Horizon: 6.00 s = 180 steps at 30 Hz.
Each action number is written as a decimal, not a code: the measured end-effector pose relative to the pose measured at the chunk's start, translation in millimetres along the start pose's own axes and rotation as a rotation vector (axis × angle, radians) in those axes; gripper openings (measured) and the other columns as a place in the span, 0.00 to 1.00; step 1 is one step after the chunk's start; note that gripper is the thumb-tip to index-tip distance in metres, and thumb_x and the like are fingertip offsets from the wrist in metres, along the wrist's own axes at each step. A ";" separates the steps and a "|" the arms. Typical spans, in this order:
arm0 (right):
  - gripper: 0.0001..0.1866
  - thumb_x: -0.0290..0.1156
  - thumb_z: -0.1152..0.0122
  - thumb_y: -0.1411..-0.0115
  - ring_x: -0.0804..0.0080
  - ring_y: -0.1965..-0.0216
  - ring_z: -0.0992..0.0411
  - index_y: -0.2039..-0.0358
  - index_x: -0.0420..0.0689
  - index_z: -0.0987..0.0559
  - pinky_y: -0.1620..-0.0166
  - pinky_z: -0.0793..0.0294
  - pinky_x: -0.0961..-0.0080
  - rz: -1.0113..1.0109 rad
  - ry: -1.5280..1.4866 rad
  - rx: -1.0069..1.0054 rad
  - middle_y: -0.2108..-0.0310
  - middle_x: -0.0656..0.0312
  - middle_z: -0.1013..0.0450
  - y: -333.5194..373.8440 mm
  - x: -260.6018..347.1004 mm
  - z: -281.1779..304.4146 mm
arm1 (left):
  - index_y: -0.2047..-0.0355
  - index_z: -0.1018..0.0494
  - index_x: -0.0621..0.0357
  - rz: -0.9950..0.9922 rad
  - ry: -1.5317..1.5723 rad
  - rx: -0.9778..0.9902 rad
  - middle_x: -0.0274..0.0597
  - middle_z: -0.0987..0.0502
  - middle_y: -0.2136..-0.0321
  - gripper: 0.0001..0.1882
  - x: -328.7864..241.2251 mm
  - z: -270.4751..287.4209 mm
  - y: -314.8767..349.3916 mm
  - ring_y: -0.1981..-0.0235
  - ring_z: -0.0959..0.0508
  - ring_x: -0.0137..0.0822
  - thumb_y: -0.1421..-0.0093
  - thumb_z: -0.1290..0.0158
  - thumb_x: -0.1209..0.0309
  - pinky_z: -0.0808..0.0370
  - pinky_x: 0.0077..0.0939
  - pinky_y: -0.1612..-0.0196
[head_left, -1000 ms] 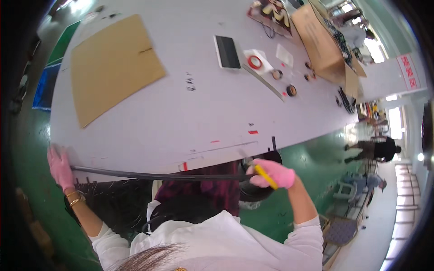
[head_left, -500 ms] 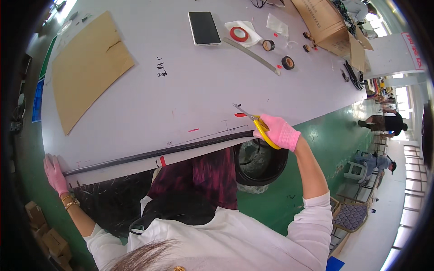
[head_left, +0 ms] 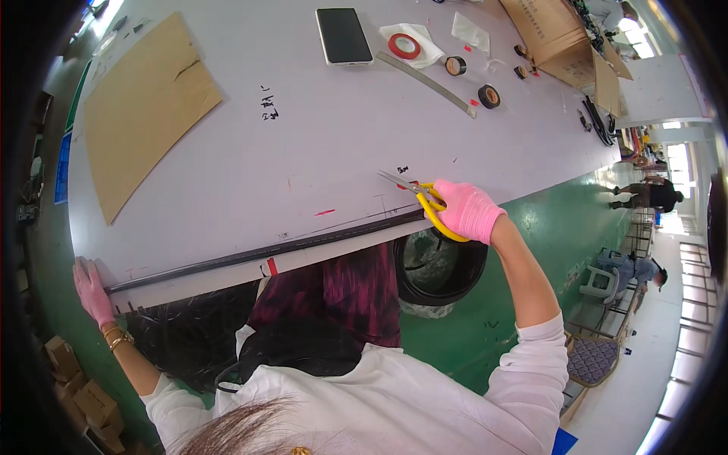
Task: The person is measuring and cutting long black plastic cables or tubes into shorter lengths using scissors at a workbench.
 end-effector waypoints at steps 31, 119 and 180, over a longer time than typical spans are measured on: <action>0.21 0.47 0.44 0.43 0.51 0.57 0.25 0.60 0.43 0.22 0.54 0.26 0.61 -0.089 0.022 0.036 0.61 0.47 0.23 -4.6 -3.7 3.3 | 0.67 0.22 0.50 -0.830 0.690 0.320 0.41 0.26 0.64 0.12 -597.8 117.5 220.2 0.57 0.27 0.44 0.50 0.41 0.60 0.32 0.39 0.53; 0.19 0.17 0.31 0.54 0.79 0.69 0.33 0.62 0.40 0.28 0.64 0.31 0.82 0.247 -1.277 -0.791 0.66 0.63 0.28 144.0 19.0 -101.3 | 0.41 0.39 0.64 -0.537 1.330 1.868 0.53 0.21 0.60 0.33 -550.1 173.2 283.8 0.86 0.35 0.23 0.51 0.58 0.82 0.35 0.15 0.80; 0.15 0.35 0.40 0.41 0.62 0.65 0.27 0.61 0.36 0.25 0.59 0.28 0.68 0.425 -0.307 0.035 0.70 0.53 0.25 24.5 349.3 -33.8 | 0.86 0.24 0.52 0.102 0.443 -0.212 0.36 0.29 0.80 0.22 -52.6 70.2 35.8 0.68 0.28 0.38 0.44 0.47 0.50 0.35 0.34 0.56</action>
Point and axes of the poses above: each hand's wrist, its own y-axis away from the middle knuckle, its own z-axis out of the back of the hand, x = y × z, the point moved 9 cm from there along -y, towards the middle knuckle
